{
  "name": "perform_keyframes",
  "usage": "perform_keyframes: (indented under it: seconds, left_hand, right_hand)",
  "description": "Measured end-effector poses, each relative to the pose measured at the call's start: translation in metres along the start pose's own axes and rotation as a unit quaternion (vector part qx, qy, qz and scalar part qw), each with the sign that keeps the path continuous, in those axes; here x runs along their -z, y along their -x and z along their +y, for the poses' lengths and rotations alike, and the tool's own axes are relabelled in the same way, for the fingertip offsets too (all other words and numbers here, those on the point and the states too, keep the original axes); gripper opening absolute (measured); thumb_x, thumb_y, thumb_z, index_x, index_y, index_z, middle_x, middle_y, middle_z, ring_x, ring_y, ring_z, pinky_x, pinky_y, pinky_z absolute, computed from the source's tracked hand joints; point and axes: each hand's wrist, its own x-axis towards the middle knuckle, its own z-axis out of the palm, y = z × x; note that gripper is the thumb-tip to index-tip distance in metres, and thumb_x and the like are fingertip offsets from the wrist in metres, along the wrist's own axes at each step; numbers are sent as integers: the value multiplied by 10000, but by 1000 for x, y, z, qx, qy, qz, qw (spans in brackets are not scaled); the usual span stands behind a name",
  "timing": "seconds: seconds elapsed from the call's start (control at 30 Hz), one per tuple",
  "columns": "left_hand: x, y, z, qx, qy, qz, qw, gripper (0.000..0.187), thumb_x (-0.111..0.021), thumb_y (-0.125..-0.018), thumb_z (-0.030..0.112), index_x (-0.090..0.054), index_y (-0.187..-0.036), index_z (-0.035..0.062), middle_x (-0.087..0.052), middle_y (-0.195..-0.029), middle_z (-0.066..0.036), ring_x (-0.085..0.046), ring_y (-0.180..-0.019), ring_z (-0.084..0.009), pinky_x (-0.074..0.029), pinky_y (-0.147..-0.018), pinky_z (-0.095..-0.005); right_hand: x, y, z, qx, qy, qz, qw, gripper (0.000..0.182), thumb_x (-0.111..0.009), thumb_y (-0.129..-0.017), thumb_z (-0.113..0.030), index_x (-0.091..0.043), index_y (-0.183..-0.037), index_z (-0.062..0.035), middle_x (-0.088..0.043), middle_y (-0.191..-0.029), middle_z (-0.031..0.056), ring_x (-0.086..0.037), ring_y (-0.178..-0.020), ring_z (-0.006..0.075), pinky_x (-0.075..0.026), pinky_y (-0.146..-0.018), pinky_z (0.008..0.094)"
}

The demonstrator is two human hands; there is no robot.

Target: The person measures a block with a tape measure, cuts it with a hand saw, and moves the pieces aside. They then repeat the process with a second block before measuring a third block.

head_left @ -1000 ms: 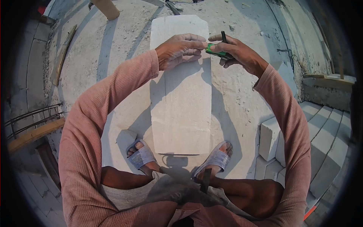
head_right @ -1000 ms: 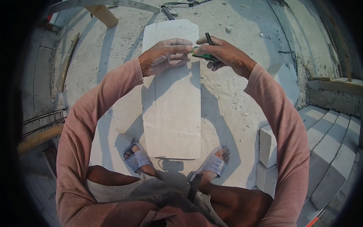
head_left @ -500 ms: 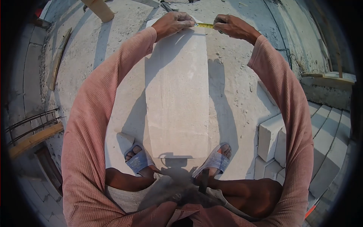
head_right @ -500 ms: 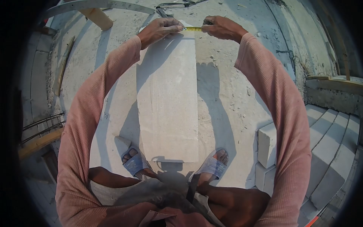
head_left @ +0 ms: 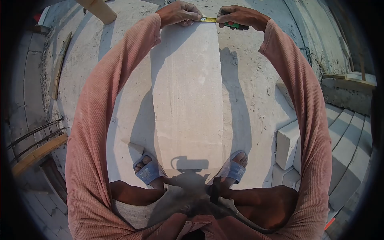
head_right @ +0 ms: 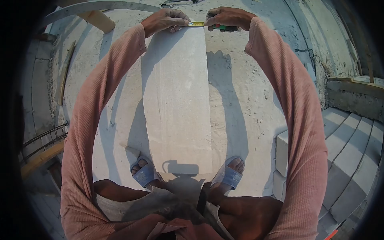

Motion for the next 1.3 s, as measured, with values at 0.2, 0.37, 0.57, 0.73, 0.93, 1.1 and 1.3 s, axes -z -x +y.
perform_keyframes:
  seconds: [0.2,0.37,0.57,0.73,0.93,1.1,1.3]
  left_hand:
    - [1,-2,-12,-26,1,4,1000,316,-699,-947,345,-732,-1172,125,-683,-850,-5,-570,-723,-61,-501,-700,-198]
    - [-4,-8,-16,11,-15,25,1000,347,-717,-925,380,-742,-1172,138,-712,-918,-23,-586,-756,-78,-507,-716,-208]
    - [-3,-9,-14,14,-15,3,1000,399,-748,-888,414,-744,-1180,141,-728,-989,-52,-611,-837,-123,-498,-777,-237]
    - [-3,-9,-7,15,-22,-1,1000,402,-756,-879,413,-746,-1177,143,-728,-1004,-58,-612,-862,-136,-482,-804,-257]
    - [-9,5,4,26,-38,-10,999,406,-766,-867,412,-748,-1173,146,-728,-1021,-66,-614,-893,-153,-464,-837,-282]
    - [-12,1,3,37,-49,-17,998,410,-774,-857,412,-750,-1170,148,-728,-1036,-72,-615,-918,-167,-449,-865,-303]
    - [-13,4,5,49,-49,-22,997,414,-784,-845,411,-753,-1166,150,-728,-1053,-79,-617,-949,-184,-430,-898,-328]
  right_hand:
    - [-2,-10,5,6,32,-17,999,339,-569,-923,-431,-689,-1092,-163,-606,-841,24,-575,-739,114,-470,-585,250]
    - [0,-8,0,8,27,-24,999,327,-583,-908,-367,-687,-1111,-133,-622,-848,23,-578,-723,110,-478,-591,248]
    - [0,-3,-3,5,13,-34,999,324,-600,-889,-292,-685,-1133,-96,-641,-856,22,-582,-705,104,-488,-598,246]
    - [-1,-4,-2,-1,17,-44,999,323,-604,-888,-294,-687,-1127,-94,-644,-858,26,-586,-705,105,-493,-602,246]
    - [-7,-4,0,-10,8,-60,998,322,-608,-886,-297,-690,-1118,-90,-648,-862,30,-592,-706,107,-499,-607,246]
    - [-9,-4,0,-14,3,-68,998,321,-612,-884,-299,-692,-1112,-87,-651,-864,33,-596,-707,109,-505,-611,246]
    - [-10,-4,2,-18,0,-73,997,320,-616,-882,-302,-695,-1103,-84,-655,-868,37,-602,-708,110,-511,-616,246]
